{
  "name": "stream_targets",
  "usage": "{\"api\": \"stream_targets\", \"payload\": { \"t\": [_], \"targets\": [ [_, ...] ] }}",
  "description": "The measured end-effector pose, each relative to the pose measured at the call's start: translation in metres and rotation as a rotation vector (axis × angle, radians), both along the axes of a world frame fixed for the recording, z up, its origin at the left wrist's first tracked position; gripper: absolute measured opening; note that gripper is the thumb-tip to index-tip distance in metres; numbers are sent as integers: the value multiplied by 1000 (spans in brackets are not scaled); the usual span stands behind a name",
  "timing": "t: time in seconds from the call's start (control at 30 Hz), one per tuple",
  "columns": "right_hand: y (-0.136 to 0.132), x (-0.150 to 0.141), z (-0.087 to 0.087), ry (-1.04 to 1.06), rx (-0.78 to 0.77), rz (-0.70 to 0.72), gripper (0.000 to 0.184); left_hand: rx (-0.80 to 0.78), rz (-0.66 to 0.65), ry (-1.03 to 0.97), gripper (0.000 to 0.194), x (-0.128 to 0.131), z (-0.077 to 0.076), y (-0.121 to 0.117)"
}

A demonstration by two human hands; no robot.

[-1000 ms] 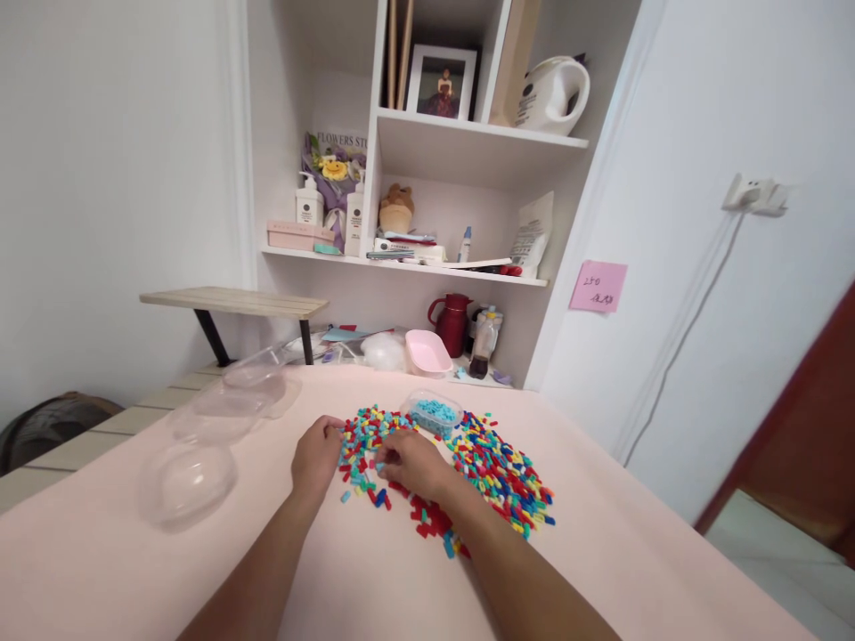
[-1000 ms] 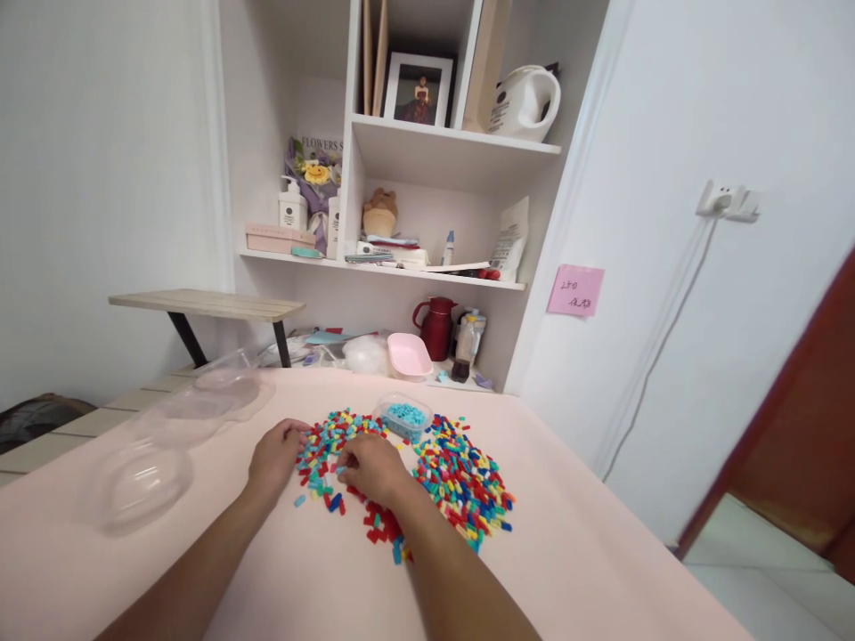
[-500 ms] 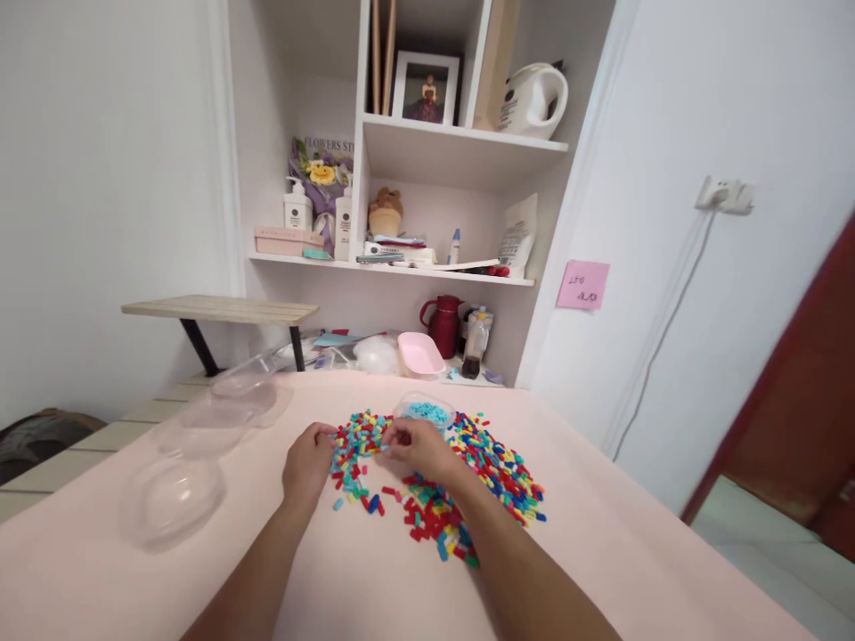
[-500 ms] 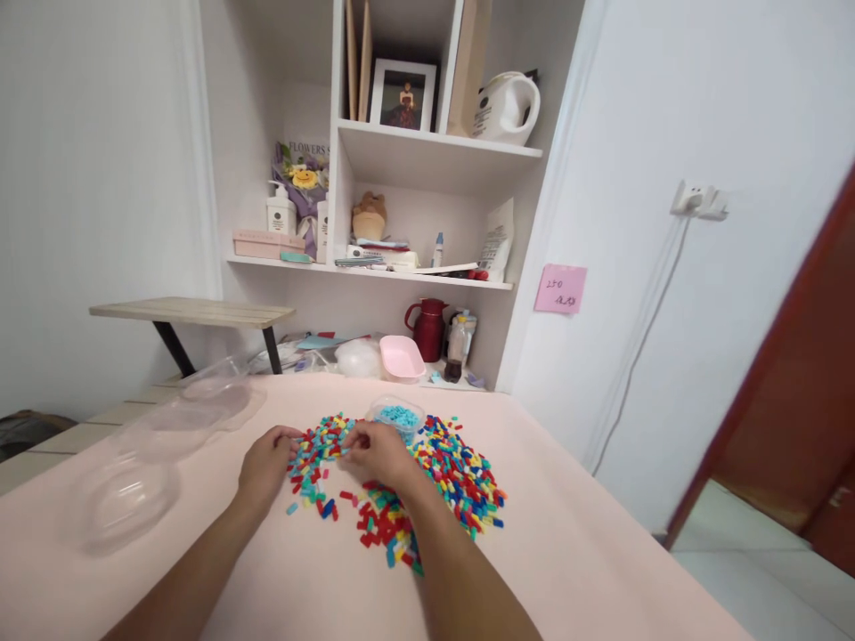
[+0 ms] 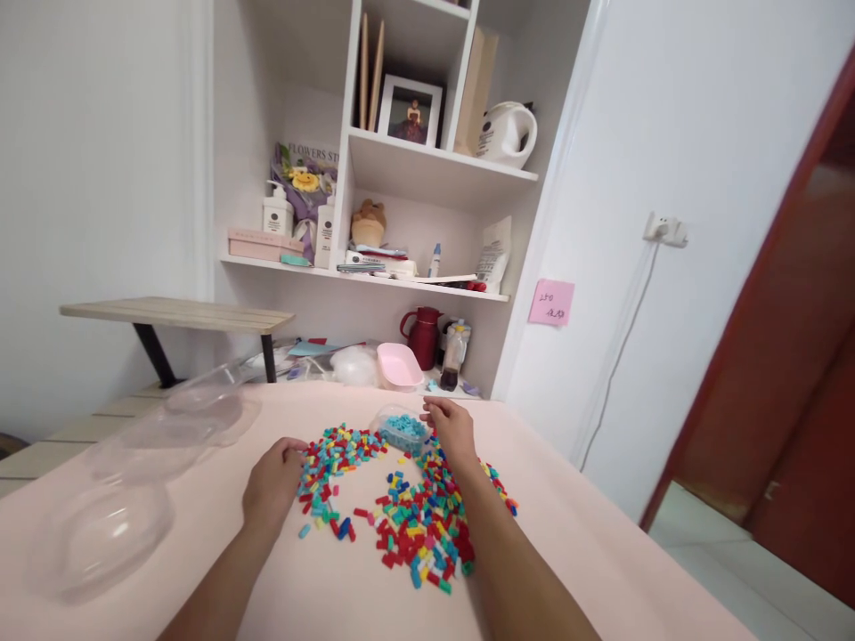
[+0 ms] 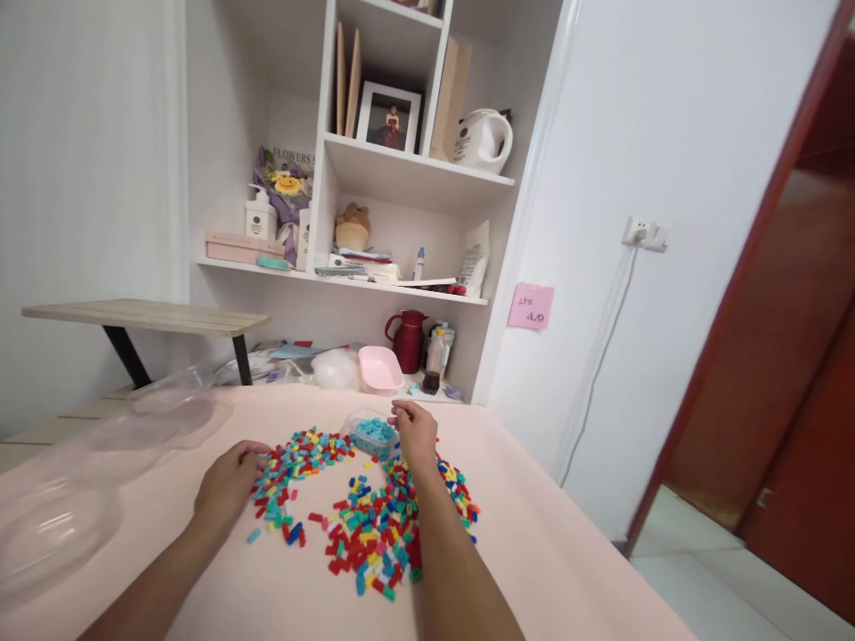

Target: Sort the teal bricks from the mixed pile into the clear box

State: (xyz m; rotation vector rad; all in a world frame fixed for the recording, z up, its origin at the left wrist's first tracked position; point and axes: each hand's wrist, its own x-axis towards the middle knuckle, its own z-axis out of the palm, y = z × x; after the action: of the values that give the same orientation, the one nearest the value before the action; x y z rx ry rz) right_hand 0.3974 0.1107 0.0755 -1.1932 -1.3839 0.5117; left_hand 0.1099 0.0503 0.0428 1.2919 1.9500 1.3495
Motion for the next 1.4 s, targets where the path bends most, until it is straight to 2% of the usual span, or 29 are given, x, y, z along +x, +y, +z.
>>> {"api": "stream_targets", "payload": {
  "t": [0.13,0.27,0.37,0.43,0.47,0.53,0.6,0.73,0.8,0.87,0.93,1.07,1.13,1.27,1.4],
  "targets": [
    [-7,-1,3,-26,-10,16,37,16,-3,-11,22,0,1,0],
    [-21,-15,6,-93,-16,100,31,27,3,-25,23,2,-2,0],
    [-40,-37,11,-209,-51,310,23,49,-1,-36,25,3,-5,0],
    [-57,-53,15,-429,-74,593,22,61,2,-43,26,3,-7,0],
    [-66,-60,17,-530,-50,671,20,65,4,-46,26,3,-7,0],
    [-83,-74,18,-678,-4,720,19,73,5,-52,26,3,-8,-1],
    [-96,-87,14,-772,3,707,20,78,2,-58,27,3,-7,-1],
    [-105,-105,0,-894,44,687,37,78,0,-64,27,4,-6,-1],
    [-101,-106,-3,-945,39,706,29,71,3,-62,27,4,-6,-2],
    [-94,-99,-2,-975,1,704,18,68,9,-56,27,4,-5,-2],
    [-86,-85,2,-988,-55,700,15,66,14,-49,26,4,-6,-1],
    [-78,-54,13,-1008,-174,636,39,56,25,-39,25,5,-6,-1],
    [-80,-48,18,-1029,-181,578,42,52,29,-34,26,5,-6,-1],
    [-91,-62,25,-960,5,566,25,55,33,-22,25,4,-7,0],
    [-106,-94,18,-869,209,639,21,60,34,-14,23,3,-9,2]
  ]
}}
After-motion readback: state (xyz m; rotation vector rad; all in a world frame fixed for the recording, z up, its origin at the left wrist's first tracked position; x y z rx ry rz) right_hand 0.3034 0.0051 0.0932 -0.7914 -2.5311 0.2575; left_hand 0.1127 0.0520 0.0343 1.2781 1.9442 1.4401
